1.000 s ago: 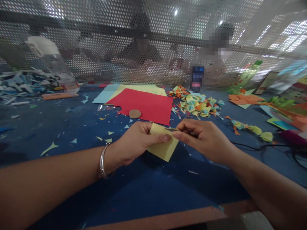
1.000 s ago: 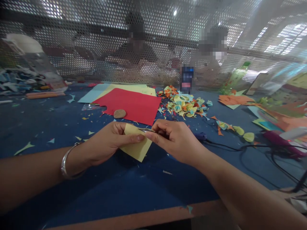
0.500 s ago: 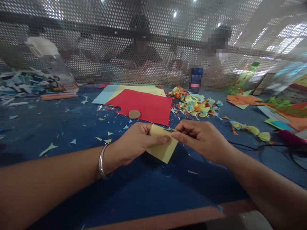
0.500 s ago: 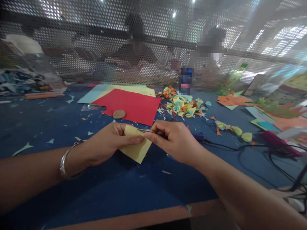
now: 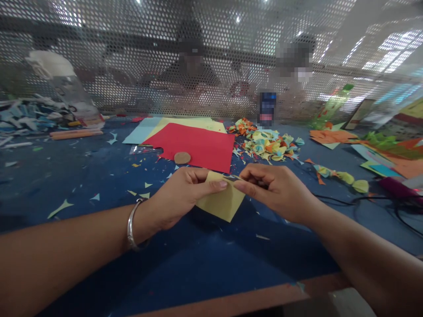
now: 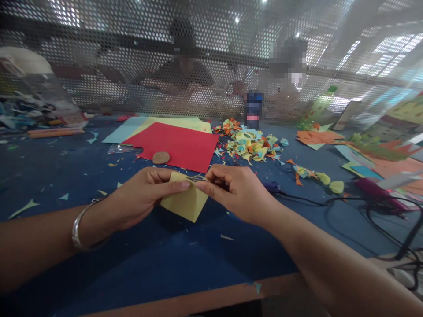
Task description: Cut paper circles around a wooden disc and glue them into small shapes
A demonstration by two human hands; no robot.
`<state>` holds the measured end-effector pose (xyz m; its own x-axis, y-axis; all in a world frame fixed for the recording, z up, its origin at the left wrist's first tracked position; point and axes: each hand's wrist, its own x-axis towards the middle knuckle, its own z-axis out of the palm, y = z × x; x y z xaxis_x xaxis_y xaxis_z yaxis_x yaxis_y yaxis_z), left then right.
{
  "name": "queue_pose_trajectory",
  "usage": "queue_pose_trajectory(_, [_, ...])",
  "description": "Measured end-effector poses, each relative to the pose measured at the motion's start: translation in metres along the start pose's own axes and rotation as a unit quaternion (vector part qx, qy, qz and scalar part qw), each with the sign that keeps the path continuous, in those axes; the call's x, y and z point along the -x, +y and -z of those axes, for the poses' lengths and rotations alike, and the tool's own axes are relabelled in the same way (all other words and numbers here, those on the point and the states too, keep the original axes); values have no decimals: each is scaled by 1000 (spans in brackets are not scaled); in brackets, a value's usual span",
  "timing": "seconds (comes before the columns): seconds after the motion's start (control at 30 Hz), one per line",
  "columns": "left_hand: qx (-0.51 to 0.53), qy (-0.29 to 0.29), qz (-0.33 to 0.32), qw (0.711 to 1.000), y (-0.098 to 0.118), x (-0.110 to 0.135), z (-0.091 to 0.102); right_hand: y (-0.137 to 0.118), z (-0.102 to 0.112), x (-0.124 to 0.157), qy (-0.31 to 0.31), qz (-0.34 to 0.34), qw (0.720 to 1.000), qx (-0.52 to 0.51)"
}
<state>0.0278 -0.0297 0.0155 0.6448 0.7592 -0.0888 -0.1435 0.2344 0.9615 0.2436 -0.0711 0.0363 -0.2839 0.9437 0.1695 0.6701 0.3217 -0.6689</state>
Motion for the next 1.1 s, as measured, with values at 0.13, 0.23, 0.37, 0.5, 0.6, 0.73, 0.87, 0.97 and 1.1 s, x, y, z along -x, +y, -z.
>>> queue_pose_trajectory(0.13, [-7,-7,2,1000,-1,0,1,1,0,0,-2,5,1000,5])
queue_pose_trajectory(0.23, [-5,-3,6,1000,0,0,0,1,0,0,-4,4,1000,3])
queue_pose_trajectory(0.37, [-5,3,25,1000,0,1,0,0,0,0,-10,-1,1000,-4])
queue_pose_trajectory(0.5, [-6,-2,29,1000,-1,0,-1,-1,0,0,-14,-3,1000,-9])
queue_pose_trajectory(0.6, [-4,-7,31,999,-1,-1,-1,-2,0,0,-11,-2,1000,-8])
queue_pose_trajectory(0.73, [3,-10,38,999,-1,-1,0,-3,-1,0,-13,-3,1000,-9])
queue_pose_trajectory(0.87, [3,-12,45,999,-1,0,0,-2,0,1,-11,-1,1000,-6])
queue_pose_trajectory(0.97, [0,-12,44,999,-1,0,1,-2,0,1,-8,6,1000,1])
queue_pose_trajectory(1.1, [1,-10,44,999,-1,-1,0,-2,0,2,-11,4,1000,0])
